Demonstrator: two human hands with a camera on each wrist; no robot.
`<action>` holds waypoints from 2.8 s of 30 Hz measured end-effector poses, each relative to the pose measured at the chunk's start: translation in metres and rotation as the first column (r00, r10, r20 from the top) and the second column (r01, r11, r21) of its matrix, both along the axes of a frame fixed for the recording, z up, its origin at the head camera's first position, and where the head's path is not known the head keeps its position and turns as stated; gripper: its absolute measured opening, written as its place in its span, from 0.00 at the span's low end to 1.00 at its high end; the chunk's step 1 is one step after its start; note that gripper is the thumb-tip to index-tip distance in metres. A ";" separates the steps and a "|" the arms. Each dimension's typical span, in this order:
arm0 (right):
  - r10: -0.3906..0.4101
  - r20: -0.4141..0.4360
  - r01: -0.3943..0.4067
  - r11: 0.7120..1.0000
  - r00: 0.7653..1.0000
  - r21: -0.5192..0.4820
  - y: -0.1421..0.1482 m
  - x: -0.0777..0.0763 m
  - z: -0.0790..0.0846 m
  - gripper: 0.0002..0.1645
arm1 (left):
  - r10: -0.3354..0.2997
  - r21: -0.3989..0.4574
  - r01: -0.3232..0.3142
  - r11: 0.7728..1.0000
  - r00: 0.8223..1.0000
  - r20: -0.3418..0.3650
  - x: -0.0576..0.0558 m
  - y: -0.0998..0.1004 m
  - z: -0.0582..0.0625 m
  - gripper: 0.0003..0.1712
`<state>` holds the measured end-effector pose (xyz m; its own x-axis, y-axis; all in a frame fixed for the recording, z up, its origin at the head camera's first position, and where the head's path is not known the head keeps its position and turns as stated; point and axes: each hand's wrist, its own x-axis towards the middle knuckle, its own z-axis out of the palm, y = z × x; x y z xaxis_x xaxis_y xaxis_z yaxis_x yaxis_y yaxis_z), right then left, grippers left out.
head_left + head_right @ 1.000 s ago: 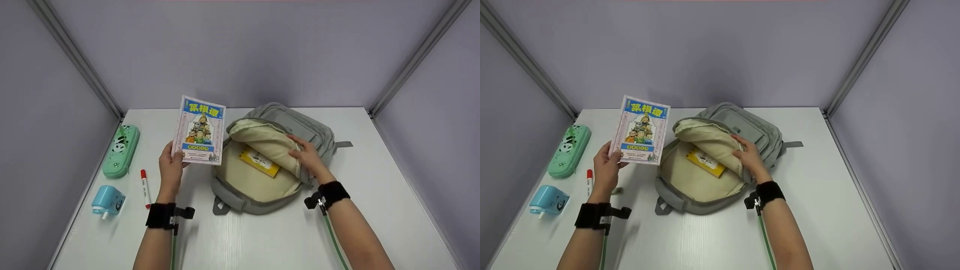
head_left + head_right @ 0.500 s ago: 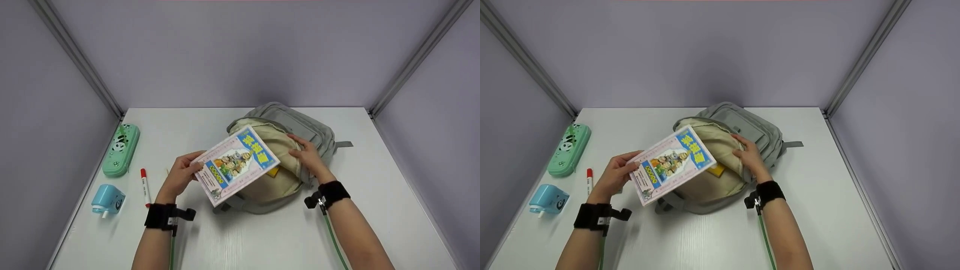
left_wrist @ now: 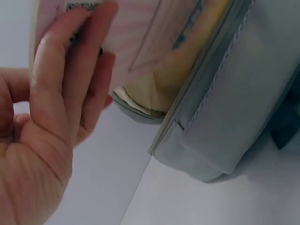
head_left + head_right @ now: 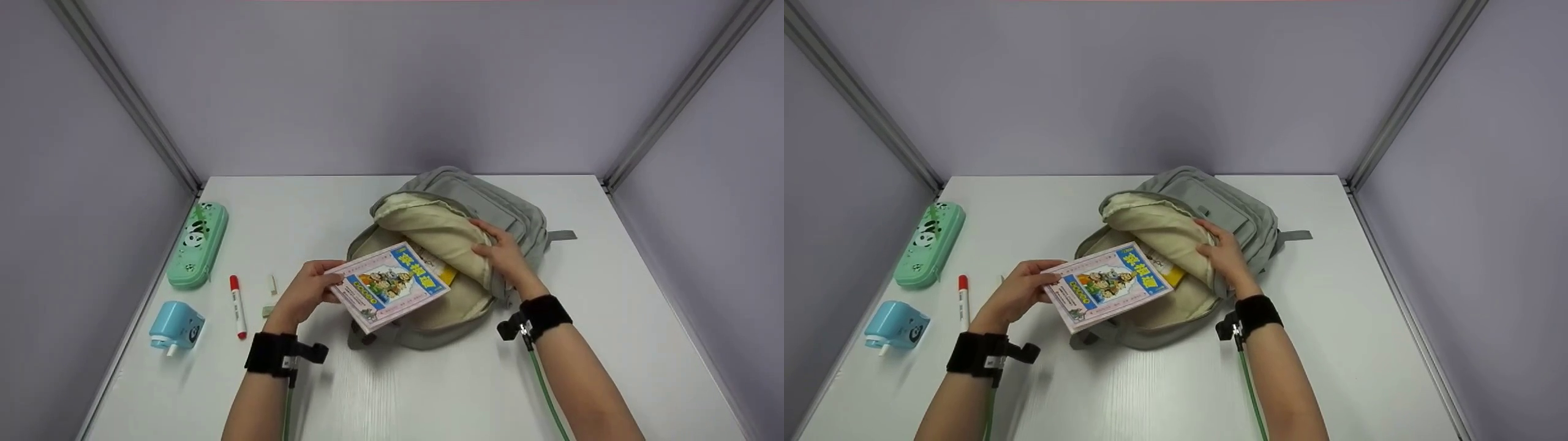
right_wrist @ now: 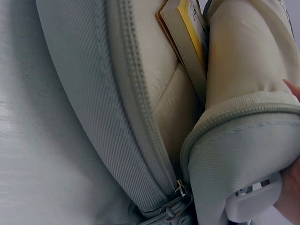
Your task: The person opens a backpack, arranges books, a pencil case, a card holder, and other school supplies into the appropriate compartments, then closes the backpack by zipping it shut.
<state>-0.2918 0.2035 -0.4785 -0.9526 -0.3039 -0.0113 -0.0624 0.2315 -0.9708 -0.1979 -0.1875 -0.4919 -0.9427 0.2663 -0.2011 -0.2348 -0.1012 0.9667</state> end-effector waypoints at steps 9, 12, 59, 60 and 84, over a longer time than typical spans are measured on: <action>0.012 -0.004 -0.012 1.000 1.000 -0.004 0.001 0.000 -0.001 0.34 | 0.152 -0.016 -0.152 0.988 0.986 0.069 -0.008 0.020 -0.007 0.21; 0.005 -0.012 -0.005 1.000 1.000 -0.001 0.001 0.000 -0.001 0.34 | 0.171 -0.033 -0.169 0.985 0.984 0.056 -0.010 0.030 -0.009 0.21; -0.048 -0.095 0.044 0.998 0.994 -0.042 0.002 -0.012 -0.016 0.34 | 0.224 -0.383 -0.234 0.893 0.972 -0.072 -0.045 0.114 -0.031 0.21; -0.049 -0.092 0.045 0.998 0.995 -0.044 0.002 -0.012 -0.017 0.34 | 0.226 -0.413 -0.240 0.878 0.970 -0.084 -0.046 0.115 -0.031 0.21; -0.006 -0.152 0.015 0.998 0.988 0.058 0.000 -0.006 -0.016 0.33 | 0.123 -0.529 -0.267 0.805 0.949 -0.291 -0.039 0.107 -0.018 0.19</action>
<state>-0.2981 0.2032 -0.4943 -0.9480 -0.2967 0.1156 -0.2046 0.2894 -0.9351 -0.2365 -0.0805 -0.5102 -0.9995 -0.0184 -0.0268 -0.0322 0.4501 0.8924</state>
